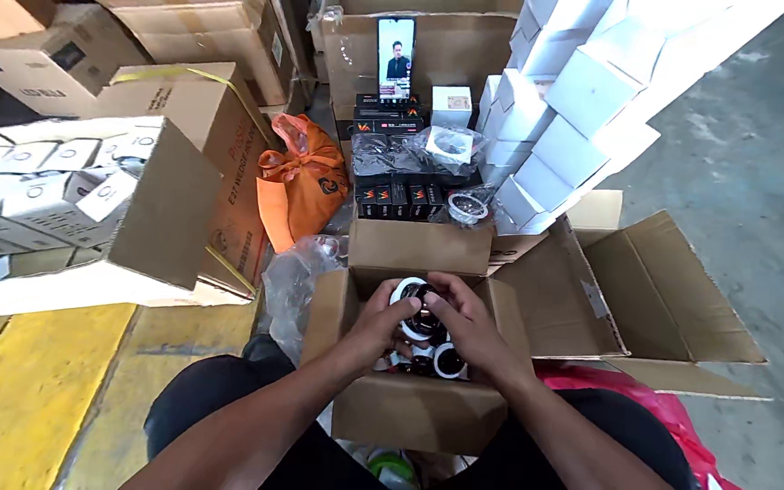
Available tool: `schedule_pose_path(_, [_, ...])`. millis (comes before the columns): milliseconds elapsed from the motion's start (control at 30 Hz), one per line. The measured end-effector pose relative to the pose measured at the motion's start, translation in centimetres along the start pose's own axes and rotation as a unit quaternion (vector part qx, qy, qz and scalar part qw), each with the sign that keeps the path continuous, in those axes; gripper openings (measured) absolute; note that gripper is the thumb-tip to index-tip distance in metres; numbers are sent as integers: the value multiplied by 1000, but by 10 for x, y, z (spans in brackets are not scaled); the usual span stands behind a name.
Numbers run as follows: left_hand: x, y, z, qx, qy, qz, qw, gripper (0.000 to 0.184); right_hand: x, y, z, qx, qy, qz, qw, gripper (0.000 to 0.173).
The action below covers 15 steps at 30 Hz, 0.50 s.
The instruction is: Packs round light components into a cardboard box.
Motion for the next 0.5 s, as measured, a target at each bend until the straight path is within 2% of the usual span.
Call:
schedule_pose_path(67, [-4,0,-4,10,-23,54,998,53,-2,2,3,9,-20,-6,1000,32])
schedule_pose_path(167, [-10,-4,-12,37,-68,141,987,53,-2,6,1,17,-34,-40,998,19])
schedule_pose_path(267, [-15,-4,-13,35,-92,153,983,51,10,15,3,-5,-36,-90,995,14])
schedule_pose_path(367, [-17,5,-7,-38,-103,128,986,39,13,27,10,-77,-43,-95,992,16])
schedule_pose_path(433, [-22,11,2,-68,-108,133,983,33,1,30,16,-102,-41,-49,993,16])
schedule_pose_path(500, [-28,16,8,-85,-122,149,978,26,-18,27,18,-92,-59,34,993,16])
Point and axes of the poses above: each hand's wrist, its own z-axis towards the middle knuckle, its own y-axis out of the back of the hand, x = y × z, the point moved 9 cm from there along z, towards the middle knuckle, and after that the axes turned 15 degrees about -x, right-handed, at the moved point
